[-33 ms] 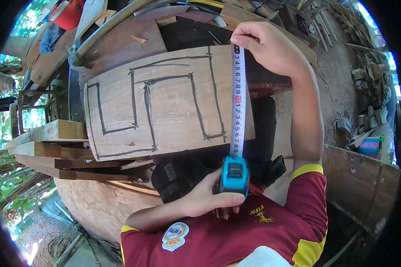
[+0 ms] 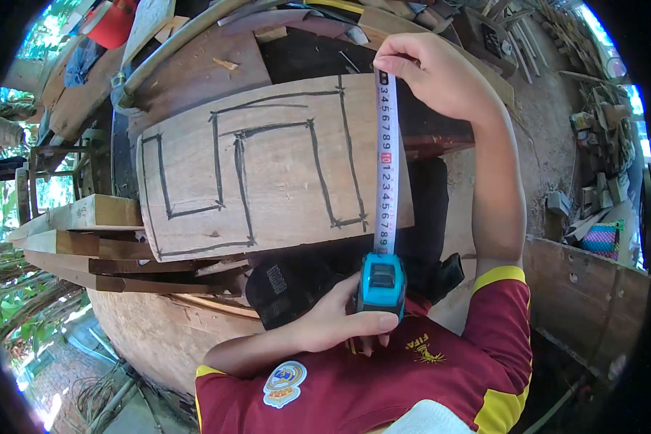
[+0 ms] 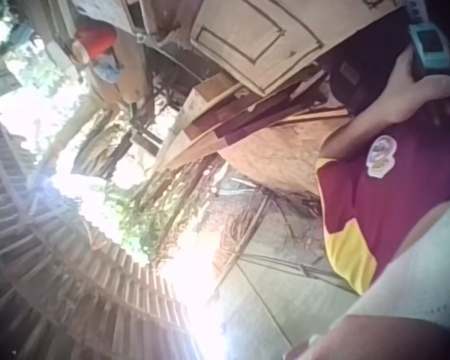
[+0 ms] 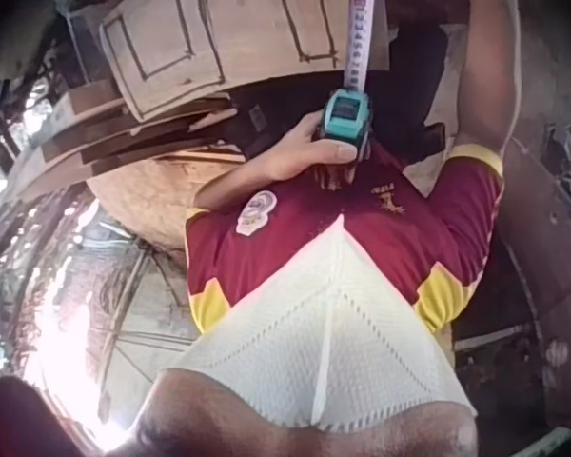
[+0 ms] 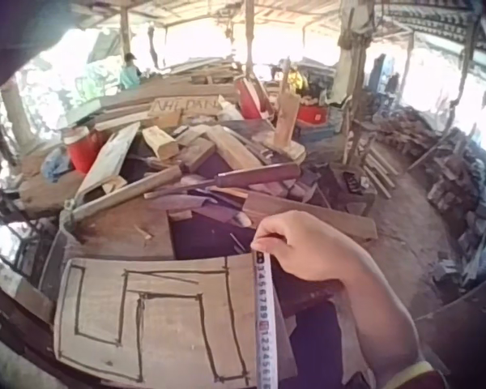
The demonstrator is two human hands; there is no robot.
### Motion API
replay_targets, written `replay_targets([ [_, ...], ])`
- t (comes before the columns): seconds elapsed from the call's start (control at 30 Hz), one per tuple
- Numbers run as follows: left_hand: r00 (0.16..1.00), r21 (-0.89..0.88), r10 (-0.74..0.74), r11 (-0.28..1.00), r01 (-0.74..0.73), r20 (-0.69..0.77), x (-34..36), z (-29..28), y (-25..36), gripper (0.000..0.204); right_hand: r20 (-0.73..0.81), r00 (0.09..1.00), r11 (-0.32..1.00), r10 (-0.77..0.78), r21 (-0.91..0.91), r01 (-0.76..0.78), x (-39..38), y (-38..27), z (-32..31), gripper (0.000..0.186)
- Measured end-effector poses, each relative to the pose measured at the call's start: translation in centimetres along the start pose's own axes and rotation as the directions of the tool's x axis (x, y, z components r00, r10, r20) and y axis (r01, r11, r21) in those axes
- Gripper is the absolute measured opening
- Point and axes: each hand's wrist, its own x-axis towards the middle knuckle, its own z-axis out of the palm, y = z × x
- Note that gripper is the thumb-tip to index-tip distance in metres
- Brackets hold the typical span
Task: The person measures a rectangular wooden board with a tape measure, then uses a brush to sweep the surface. They proceed to carve the wood using a chisel and a wooden mallet, striking the chisel to shape the material along marked lines.
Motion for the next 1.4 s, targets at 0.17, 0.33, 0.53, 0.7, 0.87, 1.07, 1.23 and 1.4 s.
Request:
replay_targets([
  [0.17, 0.996, -0.176, 0.073, 0.982, -0.063, 0.054, 1.3, 0.0, -0.3, 0.051, 0.042, 0.998, 0.996, -0.054, -0.073, 0.057, 1.7, 1.2, 0.9, 0.024],
  [0.33, 0.992, -0.211, 0.116, 0.972, -0.104, 0.046, 2.1, 0.2, -0.1, 0.053, 0.084, 0.993, 0.996, -0.086, -0.001, 0.086, 2.1, 1.7, 0.7, 0.022],
  [0.53, 0.993, -0.181, 0.101, 0.977, -0.109, -0.055, 2.3, 0.1, 0.5, 0.066, 0.162, 0.981, 0.993, -0.11, 0.062, 0.101, 1.8, 2.2, 0.8, 0.02],
  [0.7, 0.975, -0.066, 0.113, 0.99, -0.127, -0.19, 2.6, 0.6, 0.9, 0.077, 0.222, 0.974, 0.987, 0.043, 0.14, -0.076, 1.2, 0.8, 0.8, 0.019],
  [0.87, 0.957, 0.048, 0.15, 0.989, -0.142, -0.248, 2.2, 0.5, 0.3, 0.077, 0.274, 0.959, 0.946, 0.07, 0.288, -0.151, 0.9, 1.9, 0.6, 0.022],
  [1.07, 0.954, 0.147, 0.203, 0.974, -0.174, -0.219, 0.7, -0.3, 0.1, 0.07, 0.29, 0.955, 0.904, 0.067, 0.388, -0.181, -0.1, 1.9, 0.0, 0.022],
  [1.23, 0.965, 0.054, 0.176, 0.984, -0.168, -0.194, -0.1, -0.6, 0.1, 0.065, 0.305, 0.946, 0.921, 0.109, 0.327, -0.212, -0.7, 1.3, -0.4, 0.02],
  [1.4, 0.949, 0.192, 0.138, 0.978, -0.085, -0.284, 1.3, -0.5, -1.6, 0.069, 0.303, 0.947, 0.93, 0.102, 0.309, -0.199, -0.9, 1.0, -0.2, 0.019],
])
